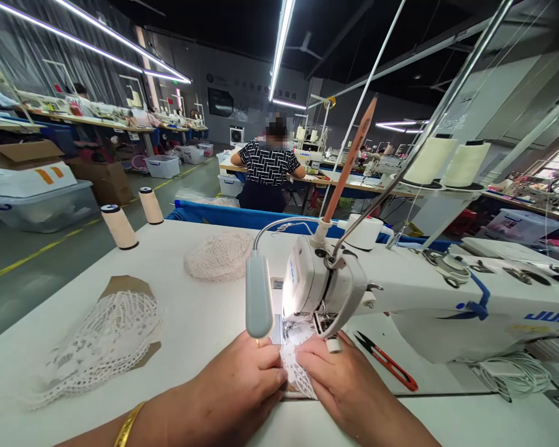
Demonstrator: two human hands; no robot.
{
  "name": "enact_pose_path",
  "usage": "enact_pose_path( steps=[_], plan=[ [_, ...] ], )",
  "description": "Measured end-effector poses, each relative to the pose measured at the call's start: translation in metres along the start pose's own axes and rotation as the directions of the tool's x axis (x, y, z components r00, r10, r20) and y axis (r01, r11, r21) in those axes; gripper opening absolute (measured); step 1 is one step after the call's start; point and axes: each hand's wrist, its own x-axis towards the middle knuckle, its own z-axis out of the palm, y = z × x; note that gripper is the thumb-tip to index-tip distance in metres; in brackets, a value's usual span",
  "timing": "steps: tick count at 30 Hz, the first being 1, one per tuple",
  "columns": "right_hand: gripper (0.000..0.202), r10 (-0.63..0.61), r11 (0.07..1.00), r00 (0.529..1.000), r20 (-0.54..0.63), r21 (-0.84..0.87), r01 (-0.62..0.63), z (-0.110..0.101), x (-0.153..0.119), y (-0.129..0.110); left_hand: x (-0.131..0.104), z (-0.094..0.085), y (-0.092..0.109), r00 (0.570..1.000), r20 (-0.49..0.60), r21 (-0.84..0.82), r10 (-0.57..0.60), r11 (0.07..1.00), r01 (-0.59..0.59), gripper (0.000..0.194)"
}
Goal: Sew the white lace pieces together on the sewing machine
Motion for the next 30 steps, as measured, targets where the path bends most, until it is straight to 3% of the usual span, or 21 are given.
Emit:
enact_pose_path(
  steps=[5, 11, 13, 18, 25, 30],
  plan=[
    [0.029, -0.005, 0.999, 1.000, -0.022, -0.044, 0.004, 0.000, 0.002, 0.001, 0.000, 0.005, -0.003, 1.000, -0.022, 0.029, 0.004, 1.000, -0.003, 0.020],
    [0.037, 0.029, 0.996, 0.988, -0.149, -0.081, -0.041, 0.000, 0.005, 0.003, 0.002, 0.012, -0.009, 0.999, -0.040, 0.069, 0.003, 0.998, 0.000, 0.022],
    [0.041, -0.013, 0.998, 0.984, -0.176, -0.067, 0.001, 0.000, 0.005, 0.003, 0.001, 0.013, -0.011, 0.999, -0.049, 0.070, 0.017, 0.997, -0.014, 0.023],
    [0.042, -0.152, 0.988, 0.985, -0.077, 0.018, 0.153, 0.002, 0.002, -0.002, -0.003, 0.015, -0.013, 0.996, -0.079, 0.039, 0.043, 0.998, -0.040, 0.022],
    [0.035, -0.093, 0.995, 0.995, -0.034, 0.033, 0.094, 0.006, 0.000, -0.002, -0.002, 0.016, -0.015, 0.999, -0.041, 0.050, 0.014, 0.999, -0.012, 0.026],
    [0.043, -0.055, 0.998, 0.997, -0.054, 0.023, 0.056, 0.007, 0.004, -0.003, 0.002, 0.012, -0.020, 0.998, -0.050, 0.068, -0.023, 0.997, 0.027, 0.027]
  ],
)
